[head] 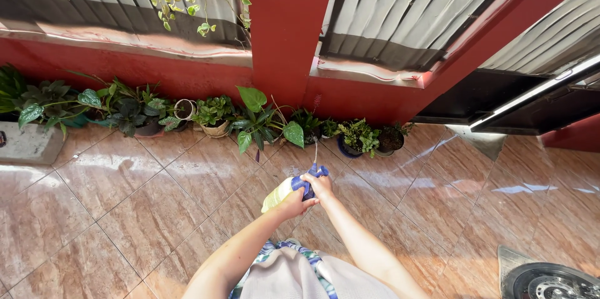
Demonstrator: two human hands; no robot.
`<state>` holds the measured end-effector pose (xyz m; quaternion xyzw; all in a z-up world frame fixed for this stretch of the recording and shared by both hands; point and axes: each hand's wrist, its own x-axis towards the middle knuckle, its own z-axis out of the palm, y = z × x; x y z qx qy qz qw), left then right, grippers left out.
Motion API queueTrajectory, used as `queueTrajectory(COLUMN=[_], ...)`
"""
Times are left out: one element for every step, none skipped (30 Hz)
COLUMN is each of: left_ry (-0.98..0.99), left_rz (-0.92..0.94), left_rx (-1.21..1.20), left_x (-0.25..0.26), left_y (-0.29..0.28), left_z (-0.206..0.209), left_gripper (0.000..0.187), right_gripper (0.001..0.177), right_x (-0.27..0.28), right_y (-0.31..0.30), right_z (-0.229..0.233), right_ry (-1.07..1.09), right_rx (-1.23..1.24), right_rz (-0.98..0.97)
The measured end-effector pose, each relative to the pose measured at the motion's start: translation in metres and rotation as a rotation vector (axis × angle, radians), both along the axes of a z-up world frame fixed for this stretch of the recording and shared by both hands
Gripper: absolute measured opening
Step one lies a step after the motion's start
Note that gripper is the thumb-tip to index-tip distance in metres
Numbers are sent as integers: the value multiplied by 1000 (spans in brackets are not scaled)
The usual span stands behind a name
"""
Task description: The person uses a handheld yellow spray bottle to mist several potted plants arranged along a tiled balcony. They move along the row, spraying each plant in turn, and briefly reach up to spray a hanging plant.
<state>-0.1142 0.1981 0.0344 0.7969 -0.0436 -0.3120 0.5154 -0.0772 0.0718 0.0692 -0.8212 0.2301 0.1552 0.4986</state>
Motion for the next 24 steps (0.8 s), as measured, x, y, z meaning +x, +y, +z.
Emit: queueTrajectory(left_ry=[-7, -19, -27, -30, -63, -97, -99, -121, -143, -146, -188, -230, -233, -248, -265, -269, -245, -222, -225, -187, -147, -149, -122, -95], left_rz=[2, 12, 23, 27, 37, 46, 49, 51, 53, 55, 64, 73, 73, 82, 92, 94, 93, 91, 92, 74, 57, 58, 51, 43], left_rx=[1, -7, -16, -16, -19, -22, -24, 1, 25, 23, 68, 113, 114, 138, 163, 163, 140, 118, 119, 98, 78, 79, 65, 50], left_x=[6, 11, 15, 23, 30, 37, 42, 46, 51, 54, 57, 61, 63, 66, 69, 70, 70, 71, 69, 68, 66, 64, 62, 60], left_y=[-3, -5, -8, -11, -14, -17, -17, -17, -16, -15, -14, -13, -14, -15, -16, -16, -16, -15, -15, -15, -15, -14, -15, -15], left_z=[2, 4, 7, 8, 7, 7, 16, 25, 34, 37, 41, 46, 44, 43, 41, 40, 39, 37, 32, 27, 22, 16, 11, 5], left_gripper=[45, 46, 47, 47, 46, 45, 45, 44, 42, 42, 49, 57, 57, 58, 60, 60, 58, 56, 56, 50, 45, 45, 44, 43], right_gripper=[56, 56, 56, 56, 55, 54, 54, 56, 57, 57, 57, 56, 56, 56, 57, 57, 57, 58, 58, 57, 55, 55, 54, 54], right_x=[7, 13, 18, 25, 30, 35, 43, 50, 58, 62, 66, 70, 72, 74, 77, 77, 76, 75, 74, 72, 71, 69, 68, 66], right_y=[-2, -4, -6, -7, -8, -10, -10, -11, -12, -11, -9, -8, -8, -8, -8, -8, -8, -8, -9, -9, -9, -9, -9, -9], right_z=[0, 0, 1, 15, 27, 39, 41, 44, 47, 54, 61, 67, 67, 67, 67, 68, 68, 68, 60, 52, 44, 33, 22, 12], right_ry=[-7, -17, -24, -27, -40, -52, -54, -76, -98, -101, -112, -123, -126, -124, -122, -126, -100, -73, -75, -70, -63, -64, -58, -51], right_rx=[1, 12, 22, 22, -11, -43, -45, -29, -12, -13, -23, -32, -31, -40, -49, -49, -57, -65, -64, -52, -40, -39, -24, -9], right_rz=[2, 0, -1, 3, 20, 37, 40, 45, 50, 52, 56, 60, 60, 69, 79, 81, 75, 68, 69, 57, 46, 47, 29, 11])
